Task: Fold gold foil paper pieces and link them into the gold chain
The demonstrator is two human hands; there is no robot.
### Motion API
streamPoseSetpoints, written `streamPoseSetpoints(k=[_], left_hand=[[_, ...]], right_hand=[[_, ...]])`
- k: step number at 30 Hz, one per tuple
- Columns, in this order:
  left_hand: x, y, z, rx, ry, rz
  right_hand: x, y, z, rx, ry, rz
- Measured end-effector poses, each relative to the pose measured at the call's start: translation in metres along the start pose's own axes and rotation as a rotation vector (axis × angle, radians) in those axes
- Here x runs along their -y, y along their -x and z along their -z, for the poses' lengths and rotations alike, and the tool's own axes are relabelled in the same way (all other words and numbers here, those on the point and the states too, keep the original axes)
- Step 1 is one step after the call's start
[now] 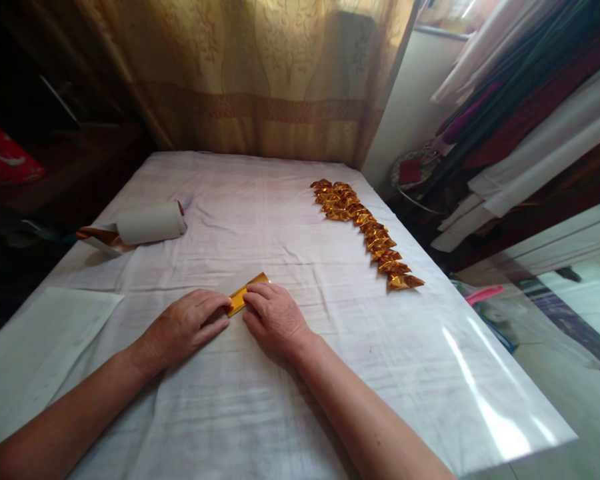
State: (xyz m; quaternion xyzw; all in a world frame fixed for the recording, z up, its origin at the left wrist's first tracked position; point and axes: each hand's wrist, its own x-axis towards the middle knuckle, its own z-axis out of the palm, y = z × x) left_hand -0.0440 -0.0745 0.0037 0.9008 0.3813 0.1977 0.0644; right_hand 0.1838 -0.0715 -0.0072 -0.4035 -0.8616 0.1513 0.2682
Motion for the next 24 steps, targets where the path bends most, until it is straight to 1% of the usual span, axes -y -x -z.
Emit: streamPoseSetpoints(k=[7,12,15,20,24], left_hand=[[-0.002,-0.005,-0.007,-0.075,-0.088,-0.013],[-0.001,-0.006,-0.007,-0.089,-0.05,0.002],[0.0,-0.007,-0.008,-0.095,-0.058,-0.003],[0.001,-0.007,-0.012,-0.12,-0.095,-0.007],[0.001,-0.007,-0.012,-0.126,-0.081,-0.011]], right_hand=[[-0.004,-0.015,-0.003,0.003,0.017,0.011],[-0.008,-0.017,-0.006,-0.027,-0.014,0.018],[-0.009,-0.018,-0.007,-0.022,-0.018,0.004],[-0.007,-0.02,-0.005,-0.001,0.026,-0.012],[-0.004,-0.017,-0.004,0.005,0.081,0.011]])
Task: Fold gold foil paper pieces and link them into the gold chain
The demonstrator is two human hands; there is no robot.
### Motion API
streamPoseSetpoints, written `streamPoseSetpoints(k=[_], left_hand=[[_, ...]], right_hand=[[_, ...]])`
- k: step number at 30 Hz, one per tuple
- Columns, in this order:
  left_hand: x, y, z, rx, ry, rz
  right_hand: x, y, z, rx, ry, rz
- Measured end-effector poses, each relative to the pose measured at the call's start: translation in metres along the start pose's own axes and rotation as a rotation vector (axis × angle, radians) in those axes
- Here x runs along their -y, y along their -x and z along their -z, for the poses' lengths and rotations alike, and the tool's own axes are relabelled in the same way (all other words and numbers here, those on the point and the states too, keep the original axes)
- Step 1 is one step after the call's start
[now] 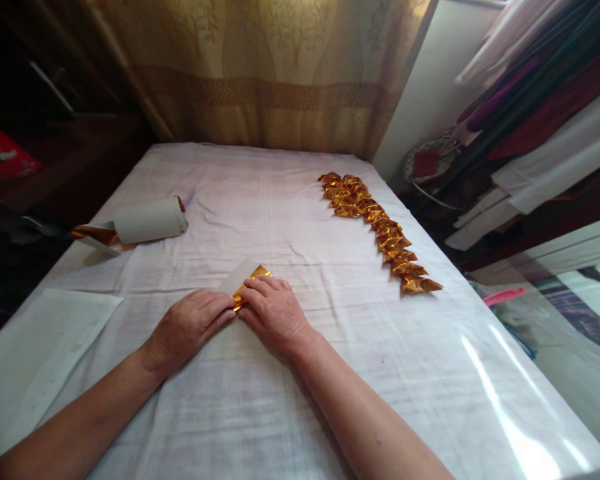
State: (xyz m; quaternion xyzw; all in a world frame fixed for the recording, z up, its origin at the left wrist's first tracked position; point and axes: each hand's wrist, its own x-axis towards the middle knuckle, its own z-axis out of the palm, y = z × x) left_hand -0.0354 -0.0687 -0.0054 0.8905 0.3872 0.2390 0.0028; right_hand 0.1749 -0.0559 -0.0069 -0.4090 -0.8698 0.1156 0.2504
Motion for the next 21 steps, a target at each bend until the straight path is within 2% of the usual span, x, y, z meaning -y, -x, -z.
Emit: streamPoseSetpoints(k=[5,11,21], left_hand=[[0.001,0.001,0.002,-0.02,0.039,0.005],[0.006,0.006,0.004,-0.01,0.064,0.115],[0.0,-0.004,0.003,0.03,0.05,0.289]], right_hand=[[0.003,0.002,-0.004,-0.083,0.06,0.035],[0.008,0.0,-0.006,-0.137,0.016,-0.075],[0.011,-0.009,-0.009,-0.079,0.0,-0.244]])
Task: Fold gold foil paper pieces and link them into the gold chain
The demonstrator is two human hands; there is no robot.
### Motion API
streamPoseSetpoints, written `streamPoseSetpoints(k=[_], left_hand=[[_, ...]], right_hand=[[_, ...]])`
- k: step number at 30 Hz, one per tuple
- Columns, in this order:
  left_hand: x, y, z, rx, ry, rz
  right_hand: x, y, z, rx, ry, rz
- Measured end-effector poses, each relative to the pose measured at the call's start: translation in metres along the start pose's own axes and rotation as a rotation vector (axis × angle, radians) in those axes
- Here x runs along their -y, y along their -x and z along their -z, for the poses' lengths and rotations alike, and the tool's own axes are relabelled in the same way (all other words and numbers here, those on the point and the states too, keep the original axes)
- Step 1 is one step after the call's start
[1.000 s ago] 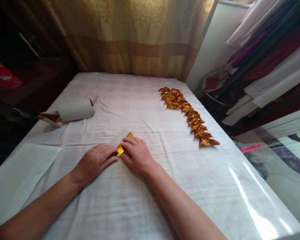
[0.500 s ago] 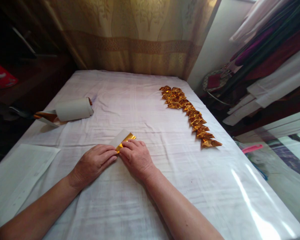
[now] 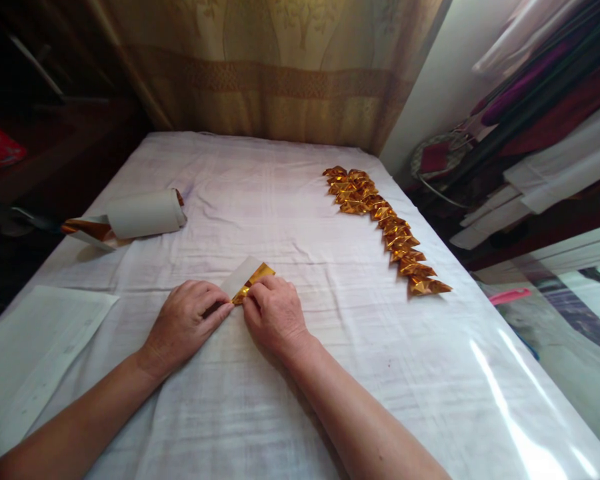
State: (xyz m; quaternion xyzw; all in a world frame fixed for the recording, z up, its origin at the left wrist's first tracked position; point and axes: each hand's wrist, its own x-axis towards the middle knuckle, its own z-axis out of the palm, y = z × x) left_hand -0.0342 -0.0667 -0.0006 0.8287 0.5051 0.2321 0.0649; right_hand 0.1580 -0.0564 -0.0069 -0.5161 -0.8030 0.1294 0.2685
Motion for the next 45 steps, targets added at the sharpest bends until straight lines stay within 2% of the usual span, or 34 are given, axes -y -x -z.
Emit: streamPoseSetpoints(k=[5,13,29,39,45], left_hand=[[-0.002,-0.001,-0.002,-0.003,-0.032,0.031],[-0.004,-0.003,-0.004,-0.006,-0.053,0.069],[-0.005,-0.003,-0.006,0.001,-0.006,0.118],[-0.005,-0.002,-0.006,0.011,0.007,0.142],[-0.005,-0.001,-0.006,0.017,0.008,0.139]], right_hand=[[0.003,-0.003,0.0,0.002,0.043,-0.043],[0.003,-0.003,-0.002,-0.02,0.039,-0.038],[0.003,-0.001,-0.005,-0.035,0.044,-0.069],[0.006,-0.004,-0.006,-0.004,0.056,-0.097],[-0.006,-0.005,-0.003,0.029,-0.117,-0.066]])
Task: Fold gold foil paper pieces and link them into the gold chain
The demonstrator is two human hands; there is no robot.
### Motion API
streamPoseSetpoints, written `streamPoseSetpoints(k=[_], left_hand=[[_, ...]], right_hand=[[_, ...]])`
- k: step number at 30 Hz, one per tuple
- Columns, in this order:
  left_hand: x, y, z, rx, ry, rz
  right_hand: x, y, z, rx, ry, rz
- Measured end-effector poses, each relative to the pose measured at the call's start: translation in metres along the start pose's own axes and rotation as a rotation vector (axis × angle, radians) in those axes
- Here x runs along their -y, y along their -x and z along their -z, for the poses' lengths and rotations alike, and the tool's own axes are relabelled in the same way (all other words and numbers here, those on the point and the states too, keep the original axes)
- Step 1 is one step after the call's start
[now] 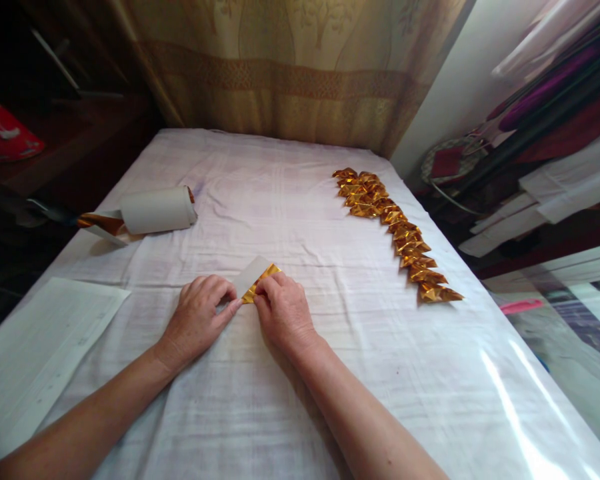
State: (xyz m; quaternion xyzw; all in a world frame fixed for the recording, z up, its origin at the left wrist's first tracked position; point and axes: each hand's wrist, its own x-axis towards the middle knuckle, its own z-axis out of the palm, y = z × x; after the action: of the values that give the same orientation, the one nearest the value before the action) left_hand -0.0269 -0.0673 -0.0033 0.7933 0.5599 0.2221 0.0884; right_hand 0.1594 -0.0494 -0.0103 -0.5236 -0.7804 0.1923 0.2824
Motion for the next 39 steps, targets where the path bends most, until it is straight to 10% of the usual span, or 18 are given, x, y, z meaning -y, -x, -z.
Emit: streamPoseSetpoints(k=[21,39], left_hand=[[0.011,0.009,0.029,0.113,-0.377,-0.485],[-0.029,0.006,0.009,0.051,-0.37,-0.343]], right_hand=[[-0.004,0.0,-0.001,-0.029,0.026,0.057],[-0.009,0.003,-0.008,-0.088,-0.008,0.092]])
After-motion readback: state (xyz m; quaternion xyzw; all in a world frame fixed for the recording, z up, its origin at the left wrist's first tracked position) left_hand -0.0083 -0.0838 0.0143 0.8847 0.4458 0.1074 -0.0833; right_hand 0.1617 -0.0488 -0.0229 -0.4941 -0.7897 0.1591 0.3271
